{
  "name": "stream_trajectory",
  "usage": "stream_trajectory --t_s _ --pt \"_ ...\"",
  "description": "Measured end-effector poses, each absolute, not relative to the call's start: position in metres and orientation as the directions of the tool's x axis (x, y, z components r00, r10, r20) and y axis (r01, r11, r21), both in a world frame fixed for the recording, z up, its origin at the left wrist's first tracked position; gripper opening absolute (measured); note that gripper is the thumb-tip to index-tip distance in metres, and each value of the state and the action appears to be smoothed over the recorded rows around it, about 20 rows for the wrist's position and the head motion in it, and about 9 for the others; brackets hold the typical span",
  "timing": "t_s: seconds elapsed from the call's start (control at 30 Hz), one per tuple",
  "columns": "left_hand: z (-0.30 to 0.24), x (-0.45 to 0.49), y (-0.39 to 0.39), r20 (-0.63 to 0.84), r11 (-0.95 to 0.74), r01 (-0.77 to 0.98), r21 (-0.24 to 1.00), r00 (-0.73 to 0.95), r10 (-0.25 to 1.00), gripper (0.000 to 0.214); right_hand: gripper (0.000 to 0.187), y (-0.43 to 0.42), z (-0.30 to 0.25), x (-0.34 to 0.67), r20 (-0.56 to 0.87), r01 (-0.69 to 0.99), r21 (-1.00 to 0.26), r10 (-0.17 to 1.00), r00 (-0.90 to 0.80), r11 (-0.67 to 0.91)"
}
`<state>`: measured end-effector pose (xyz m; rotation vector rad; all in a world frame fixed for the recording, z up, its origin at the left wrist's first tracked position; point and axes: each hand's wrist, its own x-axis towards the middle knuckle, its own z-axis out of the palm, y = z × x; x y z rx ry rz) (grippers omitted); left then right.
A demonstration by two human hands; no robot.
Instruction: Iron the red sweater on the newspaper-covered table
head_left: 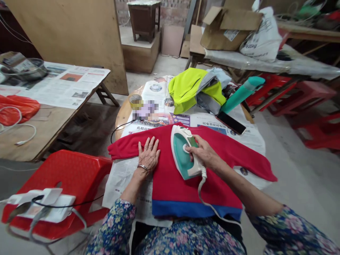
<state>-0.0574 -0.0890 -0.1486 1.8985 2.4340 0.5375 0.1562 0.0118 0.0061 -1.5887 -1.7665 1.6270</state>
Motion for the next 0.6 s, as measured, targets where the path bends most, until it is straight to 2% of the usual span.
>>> stream_trajectory --t_s 0.13,0.3,0.43,0.5,0.6 --pt "-0.147 -0.057 -0.090 0.204 0.220 0.935 0.277 -0.281 0.938 0.058 0.039 0.010 0.013 0.178 -0.498 0.673 -0.738 0.705 -0.505 -0.039" --pt "-0.147 -0.055 -0.094 0.226 0.221 0.936 0.274 -0.286 0.931 0.057 0.021 -0.009 0.014 0.216 -0.506 0.711 -0.627 0.528 -0.683 0.319" --pt "-0.147 -0.053 -0.099 0.267 0.208 0.940 0.272 -0.281 0.922 0.056 0.031 -0.020 0.016 0.240 -0.575 0.658 -0.526 0.345 -0.742 0.539" --pt "-0.148 -0.053 -0.102 0.286 0.195 0.942 0.274 -0.274 0.918 0.056 0.035 -0.019 0.014 0.247 -0.556 0.634 -0.521 0.336 -0.760 0.571" --pt "-0.150 -0.055 -0.105 0.296 0.175 0.943 0.283 -0.259 0.919 0.056 0.040 -0.008 0.008 0.250 -0.486 0.615 -0.536 0.384 -0.785 0.579"
